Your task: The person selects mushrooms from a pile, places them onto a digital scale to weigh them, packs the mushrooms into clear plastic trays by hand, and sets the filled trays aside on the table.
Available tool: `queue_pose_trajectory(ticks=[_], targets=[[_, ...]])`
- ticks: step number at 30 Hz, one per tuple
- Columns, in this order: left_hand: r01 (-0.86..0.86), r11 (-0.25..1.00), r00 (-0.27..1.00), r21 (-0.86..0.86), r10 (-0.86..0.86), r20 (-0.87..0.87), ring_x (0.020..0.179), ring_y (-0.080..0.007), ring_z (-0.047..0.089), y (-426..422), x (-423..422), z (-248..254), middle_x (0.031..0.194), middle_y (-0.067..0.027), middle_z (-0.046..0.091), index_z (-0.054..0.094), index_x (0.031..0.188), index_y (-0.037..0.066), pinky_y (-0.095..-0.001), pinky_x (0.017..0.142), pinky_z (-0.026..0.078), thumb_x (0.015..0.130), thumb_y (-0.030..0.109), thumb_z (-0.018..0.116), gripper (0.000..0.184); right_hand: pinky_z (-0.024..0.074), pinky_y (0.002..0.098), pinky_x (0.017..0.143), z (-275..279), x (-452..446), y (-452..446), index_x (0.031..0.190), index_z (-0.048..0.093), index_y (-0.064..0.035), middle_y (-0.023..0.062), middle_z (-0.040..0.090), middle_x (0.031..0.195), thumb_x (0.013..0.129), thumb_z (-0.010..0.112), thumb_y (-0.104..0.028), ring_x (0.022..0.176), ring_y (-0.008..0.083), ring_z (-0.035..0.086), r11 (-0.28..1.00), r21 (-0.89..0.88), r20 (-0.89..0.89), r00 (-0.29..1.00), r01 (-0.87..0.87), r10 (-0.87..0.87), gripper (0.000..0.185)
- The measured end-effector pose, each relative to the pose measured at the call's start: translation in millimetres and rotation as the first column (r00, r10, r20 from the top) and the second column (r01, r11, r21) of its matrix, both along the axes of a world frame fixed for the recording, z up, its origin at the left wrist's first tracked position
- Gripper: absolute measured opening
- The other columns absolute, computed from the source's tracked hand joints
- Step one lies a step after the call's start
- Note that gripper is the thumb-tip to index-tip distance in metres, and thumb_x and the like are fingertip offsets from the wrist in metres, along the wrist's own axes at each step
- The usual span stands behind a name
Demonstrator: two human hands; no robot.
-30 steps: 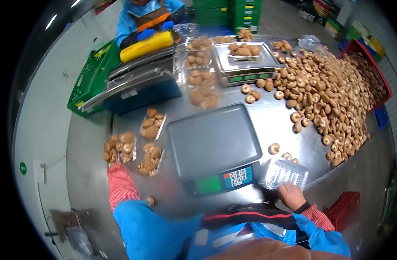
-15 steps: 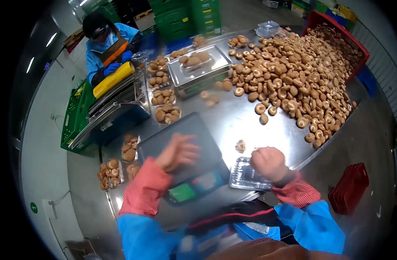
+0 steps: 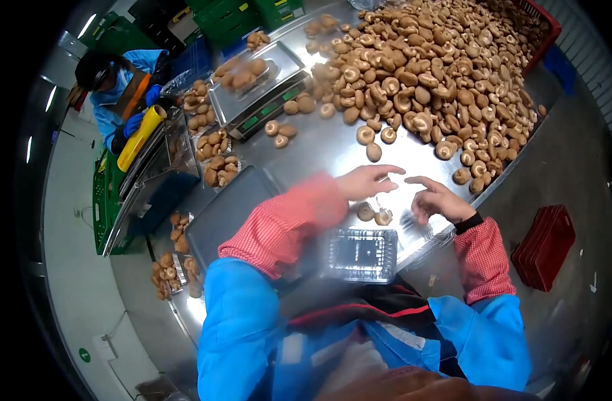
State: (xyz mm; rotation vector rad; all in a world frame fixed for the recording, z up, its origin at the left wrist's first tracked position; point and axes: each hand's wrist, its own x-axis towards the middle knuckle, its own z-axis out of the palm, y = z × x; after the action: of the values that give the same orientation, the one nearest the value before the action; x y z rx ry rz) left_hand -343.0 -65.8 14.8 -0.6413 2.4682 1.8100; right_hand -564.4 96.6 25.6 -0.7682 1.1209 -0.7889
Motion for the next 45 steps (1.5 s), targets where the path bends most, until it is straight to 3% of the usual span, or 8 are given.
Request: queue_pose_trajectory(ticks=[4, 7, 15, 18, 26, 35, 40, 45], targets=[[-0.162, 0.776, 0.949, -0.609, 0.292, 0.120, 0.117, -0.0326, 0.053, -66.1, 21.8, 12.3, 0.128, -0.0221, 0.053, 0.045, 0.137, 0.005, -0.0429, 0.095, 0.045, 0.075, 0.044, 0.074, 0.079, 0.0494, 0.0307, 0.060, -53.5, -39.1, -0.6, 0.135, 0.039, -0.0031, 0.0127, 0.060, 0.085, 0.087, 0.045, -0.013, 0.068, 0.0200, 0.060, 0.902, -0.057, -0.426, 0.806, 0.429, -0.410, 0.049], [-0.633, 0.385, 0.359, -0.672, 0.914, 0.187, 0.125, -0.0377, 0.048, -180.0, 95.5, -56.5, 0.136, -0.0262, 0.049, 0.033, 0.143, 0.001, -0.0459, 0.103, 0.040, 0.063, 0.057, 0.081, 0.109, 0.0416, 0.0456, 0.095, -106.8, -63.0, -5.8, 0.134, 0.037, 0.0014, 0.0332, 0.057, 0.114, 0.087, 0.047, -0.027, 0.109, 0.0458, 0.054, 0.896, -0.306, -0.741, 0.511, 0.321, -0.436, 0.056], [-0.678, 0.608, 0.500, -0.412, 0.793, 0.348, 0.129, -0.0361, 0.040, -246.5, 121.6, -121.2, 0.145, -0.0209, 0.030, 0.012, 0.147, 0.001, -0.0444, 0.102, 0.043, 0.055, 0.042, 0.089, 0.127, 0.0460, 0.0523, 0.087, -89.5, -18.2, -108.4, 0.139, 0.028, 0.0002, 0.0335, 0.063, 0.101, 0.089, 0.046, -0.037, 0.094, 0.0514, 0.060, 0.851, -0.313, -0.876, 0.219, 0.421, -0.430, 0.065], [-0.433, 0.502, 0.627, -0.748, 0.764, 0.150, 0.117, -0.0317, 0.049, -254.1, 80.9, -161.6, 0.135, -0.0209, 0.033, 0.020, 0.146, 0.005, -0.0398, 0.098, 0.047, 0.041, 0.030, 0.096, 0.131, 0.0472, 0.0510, 0.088, -74.7, -5.7, -146.7, 0.134, 0.031, 0.0053, 0.0348, 0.062, 0.105, 0.089, 0.049, -0.032, 0.095, 0.0492, 0.061, 0.869, -0.224, -0.888, 0.275, 0.441, -0.368, 0.062], [-0.404, 0.858, 0.915, -0.319, 0.388, -0.113, 0.126, -0.0377, 0.043, -215.7, 19.3, -140.8, 0.134, -0.0222, 0.041, 0.011, 0.152, 0.008, -0.0409, 0.109, 0.036, 0.047, 0.035, 0.095, 0.137, 0.0484, 0.0517, 0.080, -84.3, 18.1, -202.8, 0.113, 0.037, 0.0025, 0.0336, 0.064, 0.092, 0.091, 0.046, -0.034, 0.087, 0.0483, 0.063, 0.902, -0.334, -0.846, 0.334, 0.275, -0.415, 0.043], [-0.556, 0.815, 0.826, -0.165, 0.519, -0.219, 0.125, -0.0393, 0.041, -118.9, -42.1, -123.1, 0.134, -0.0240, 0.034, 0.025, 0.149, 0.011, -0.0426, 0.107, 0.037, 0.054, 0.031, 0.091, 0.118, 0.0503, 0.0402, 0.075, -93.9, 2.0, -184.1, 0.142, 0.025, -0.0086, 0.0212, 0.063, 0.096, 0.090, 0.046, -0.030, 0.078, 0.0304, 0.063, 0.871, -0.199, -0.344, 0.801, 0.448, -0.491, 0.060], [-0.392, 0.700, 0.895, -0.597, 0.441, -0.072, 0.108, -0.0407, 0.055, -30.5, -69.8, -57.5, 0.136, -0.0280, 0.029, 0.027, 0.148, 0.019, -0.0409, 0.097, 0.048, 0.066, 0.024, 0.085, 0.101, 0.0509, 0.0379, 0.096, -167.8, 11.9, -155.3, 0.149, 0.012, -0.0099, 0.0203, 0.047, 0.137, 0.103, 0.032, -0.039, 0.123, 0.0298, 0.053, 0.708, -0.213, 0.086, 0.735, 0.673, -0.673, 0.058], [-0.368, 0.733, 0.920, -0.572, 0.378, -0.107, 0.109, -0.0419, 0.054, -3.2, -56.5, -41.0, 0.134, -0.0252, 0.041, 0.031, 0.148, 0.021, -0.0436, 0.095, 0.048, 0.071, 0.026, 0.081, 0.091, 0.0556, 0.0364, 0.086, -120.6, 22.0, -109.3, 0.146, 0.014, -0.0092, 0.0200, 0.050, 0.129, 0.101, 0.034, -0.040, 0.109, 0.0299, 0.060, 0.649, -0.003, 0.358, 0.607, 0.761, -0.710, 0.059]])
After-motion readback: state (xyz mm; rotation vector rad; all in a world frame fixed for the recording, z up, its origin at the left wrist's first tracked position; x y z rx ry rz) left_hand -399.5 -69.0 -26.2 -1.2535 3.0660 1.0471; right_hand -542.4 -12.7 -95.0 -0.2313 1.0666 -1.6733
